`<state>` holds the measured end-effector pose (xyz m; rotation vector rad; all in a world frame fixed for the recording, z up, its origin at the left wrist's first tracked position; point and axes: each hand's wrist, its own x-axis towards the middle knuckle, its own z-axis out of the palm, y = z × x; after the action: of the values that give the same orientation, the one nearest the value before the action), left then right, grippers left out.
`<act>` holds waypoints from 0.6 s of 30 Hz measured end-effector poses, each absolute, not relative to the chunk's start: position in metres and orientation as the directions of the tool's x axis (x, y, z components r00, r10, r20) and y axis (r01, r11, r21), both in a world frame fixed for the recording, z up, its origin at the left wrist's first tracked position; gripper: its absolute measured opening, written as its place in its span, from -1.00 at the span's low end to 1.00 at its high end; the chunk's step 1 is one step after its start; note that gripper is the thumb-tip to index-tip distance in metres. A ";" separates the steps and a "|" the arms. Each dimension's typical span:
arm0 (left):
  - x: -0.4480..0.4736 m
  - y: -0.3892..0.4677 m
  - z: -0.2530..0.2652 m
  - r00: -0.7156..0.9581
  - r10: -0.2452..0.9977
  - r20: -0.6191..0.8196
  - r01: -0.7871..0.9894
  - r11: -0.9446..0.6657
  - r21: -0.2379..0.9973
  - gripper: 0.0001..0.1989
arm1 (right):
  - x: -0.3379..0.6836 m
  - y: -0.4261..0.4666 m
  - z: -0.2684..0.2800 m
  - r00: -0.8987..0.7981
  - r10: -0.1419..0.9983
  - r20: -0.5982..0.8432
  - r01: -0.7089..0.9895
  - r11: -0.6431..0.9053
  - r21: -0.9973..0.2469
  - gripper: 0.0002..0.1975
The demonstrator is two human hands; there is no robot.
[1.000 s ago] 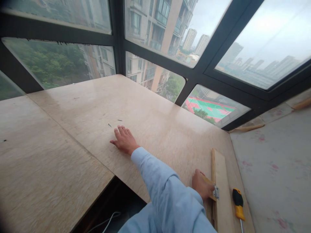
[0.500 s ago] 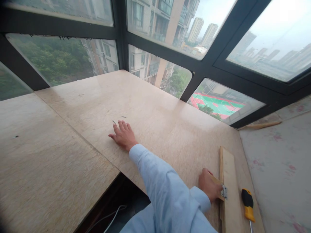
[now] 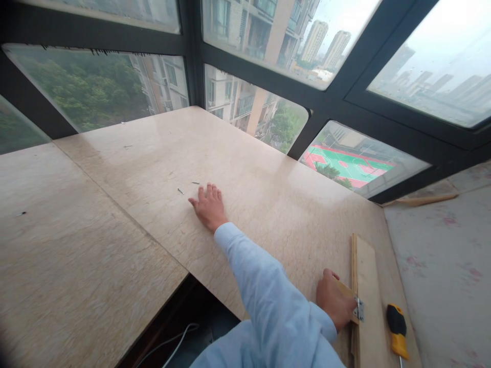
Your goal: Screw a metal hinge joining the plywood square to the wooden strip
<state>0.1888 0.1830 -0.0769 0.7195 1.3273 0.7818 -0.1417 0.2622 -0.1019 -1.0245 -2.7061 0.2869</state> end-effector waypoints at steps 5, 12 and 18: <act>0.188 0.184 -0.076 0.089 0.829 -0.552 -0.125 0.559 0.820 -0.35 | -0.173 0.209 -0.088 -0.875 0.420 0.242 0.382 0.905 -0.190 -0.31; 0.196 0.187 -0.087 0.105 0.839 -0.535 -0.160 0.545 0.823 -0.27 | -0.187 0.164 -0.097 -0.941 0.295 0.167 0.267 0.949 -0.168 -0.30; 0.192 0.185 -0.083 0.143 0.837 -0.528 -0.210 0.547 0.810 -0.28 | -0.187 0.176 -0.093 -0.933 0.306 0.192 0.277 0.947 -0.166 -0.29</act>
<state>0.1924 0.1854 -0.0827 0.6521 1.1957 0.8374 -0.1870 0.1759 -0.0931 -0.4371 -2.8853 0.2005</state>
